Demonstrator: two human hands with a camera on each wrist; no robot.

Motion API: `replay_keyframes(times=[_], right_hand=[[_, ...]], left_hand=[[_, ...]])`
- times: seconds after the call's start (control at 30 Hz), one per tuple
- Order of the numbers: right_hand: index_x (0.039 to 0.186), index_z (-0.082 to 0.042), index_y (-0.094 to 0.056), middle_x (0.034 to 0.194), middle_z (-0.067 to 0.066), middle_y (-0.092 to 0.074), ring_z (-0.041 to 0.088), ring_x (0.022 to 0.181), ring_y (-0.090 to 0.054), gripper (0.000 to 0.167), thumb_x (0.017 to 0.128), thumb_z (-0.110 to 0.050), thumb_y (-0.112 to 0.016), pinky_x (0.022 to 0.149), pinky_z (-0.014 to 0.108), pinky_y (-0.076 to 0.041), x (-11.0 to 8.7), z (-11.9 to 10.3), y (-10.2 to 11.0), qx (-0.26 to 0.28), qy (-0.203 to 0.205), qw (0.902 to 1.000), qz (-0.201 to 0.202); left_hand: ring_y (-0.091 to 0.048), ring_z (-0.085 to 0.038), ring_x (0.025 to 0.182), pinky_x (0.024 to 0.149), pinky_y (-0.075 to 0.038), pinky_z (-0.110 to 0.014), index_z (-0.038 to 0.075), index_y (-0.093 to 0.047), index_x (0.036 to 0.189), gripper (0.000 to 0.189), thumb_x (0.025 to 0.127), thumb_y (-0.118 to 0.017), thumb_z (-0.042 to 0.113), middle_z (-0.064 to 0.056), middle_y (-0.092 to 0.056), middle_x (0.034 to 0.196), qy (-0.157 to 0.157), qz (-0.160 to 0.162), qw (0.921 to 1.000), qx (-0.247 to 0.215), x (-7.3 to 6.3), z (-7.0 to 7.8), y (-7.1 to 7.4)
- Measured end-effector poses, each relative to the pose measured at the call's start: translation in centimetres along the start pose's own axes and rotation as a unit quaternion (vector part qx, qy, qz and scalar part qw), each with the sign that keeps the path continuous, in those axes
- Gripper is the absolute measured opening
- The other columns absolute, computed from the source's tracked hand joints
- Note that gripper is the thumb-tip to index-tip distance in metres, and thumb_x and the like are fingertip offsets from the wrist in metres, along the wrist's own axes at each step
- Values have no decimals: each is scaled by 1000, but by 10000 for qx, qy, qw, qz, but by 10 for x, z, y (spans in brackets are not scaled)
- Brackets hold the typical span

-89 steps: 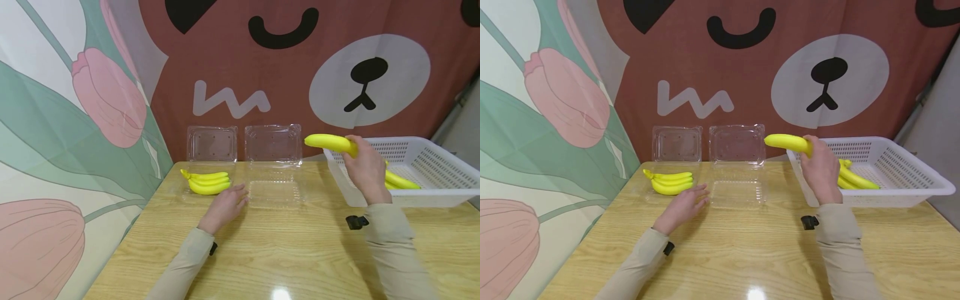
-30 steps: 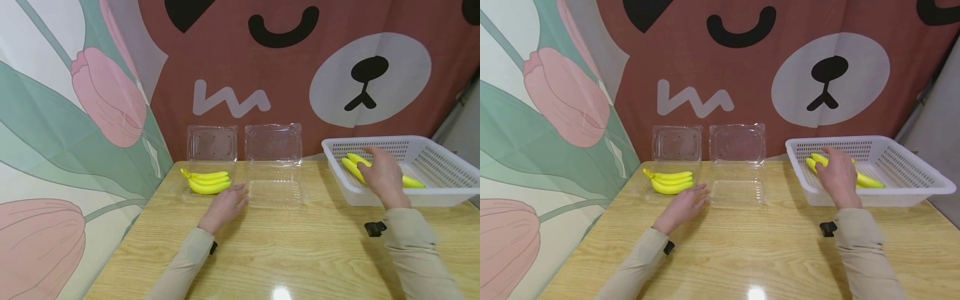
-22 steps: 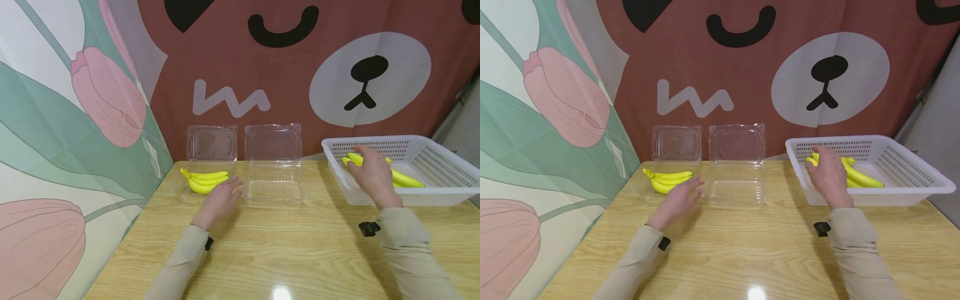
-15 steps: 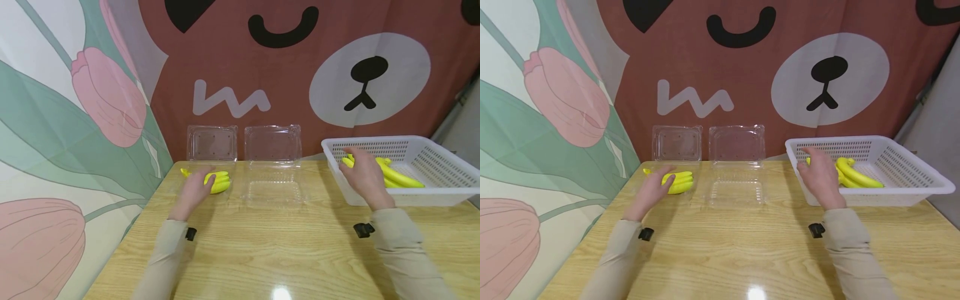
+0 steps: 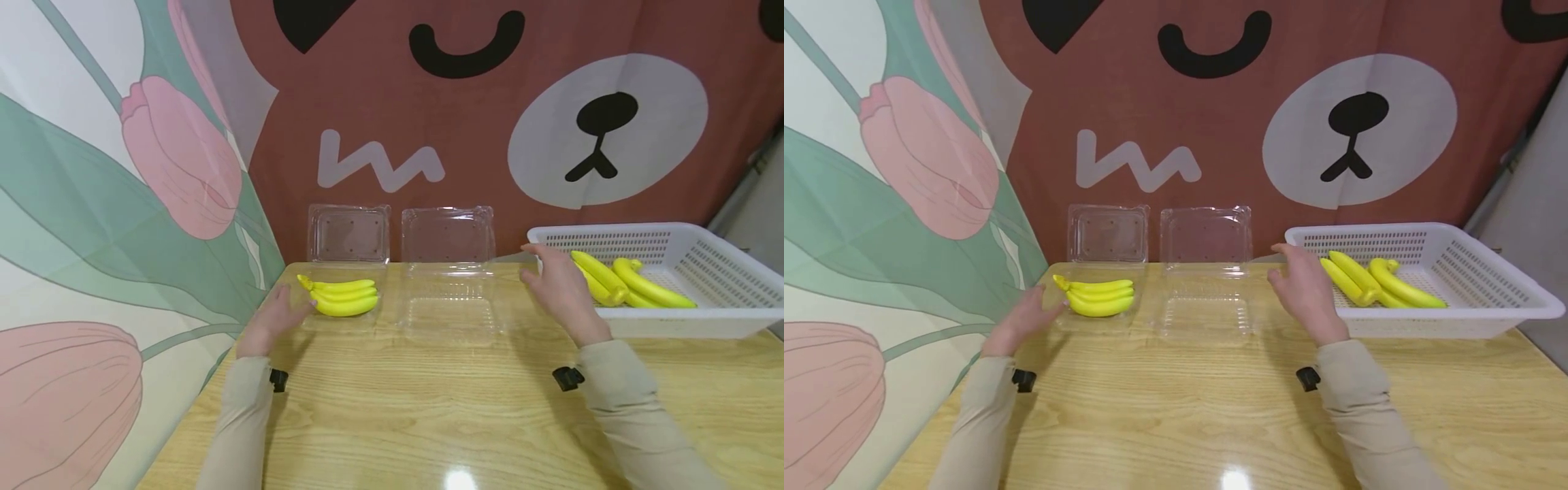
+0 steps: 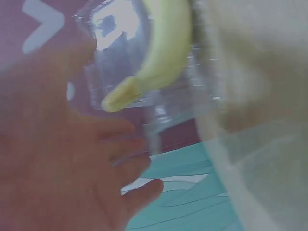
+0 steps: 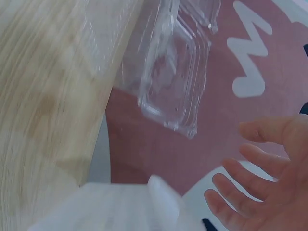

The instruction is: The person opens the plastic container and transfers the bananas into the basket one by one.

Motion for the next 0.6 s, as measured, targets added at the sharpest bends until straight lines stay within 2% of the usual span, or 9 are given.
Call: replay_keyframes(times=[0.07, 0.17, 0.6], right_hand=[[141, 0, -49, 143, 26, -46, 47, 128, -42, 48, 96, -12, -61, 100, 64, -36, 1, -6, -6, 63, 54, 9999, -113], [140, 0, -50, 140, 25, -49, 46, 127, -43, 47, 95, -12, -61, 101, 63, -36, 3, -17, -13, 149, 213, 9995, -178], [142, -6, -49, 143, 18, -49, 40, 133, -41, 48, 97, -17, -59, 108, 60, -32, 15, -66, -46, 590, 418, 9957, -575]], left_hand=[[-7, -50, 143, 115, -14, -59, -17, -8, 149, 95, 99, -45, 55, -34, -4, 157, 54, -476, 9988, 60, 1, -4, -10], [1, -50, 144, 116, -9, -59, -17, -5, 149, 100, 98, -42, 60, -33, 3, 158, 32, -766, 9969, 181, 2, -7, -19], [5, -48, 144, 117, -6, -58, -15, -6, 150, 99, 98, -38, 63, -31, 1, 159, 257, -717, 9969, 211, 0, -5, -20]])
Point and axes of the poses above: each hand's wrist, its own x-axis towards the middle knuckle, its own y-axis out of the back of the hand, z = x × y, the point moved 5 cm from there along x, towards the middle knuckle
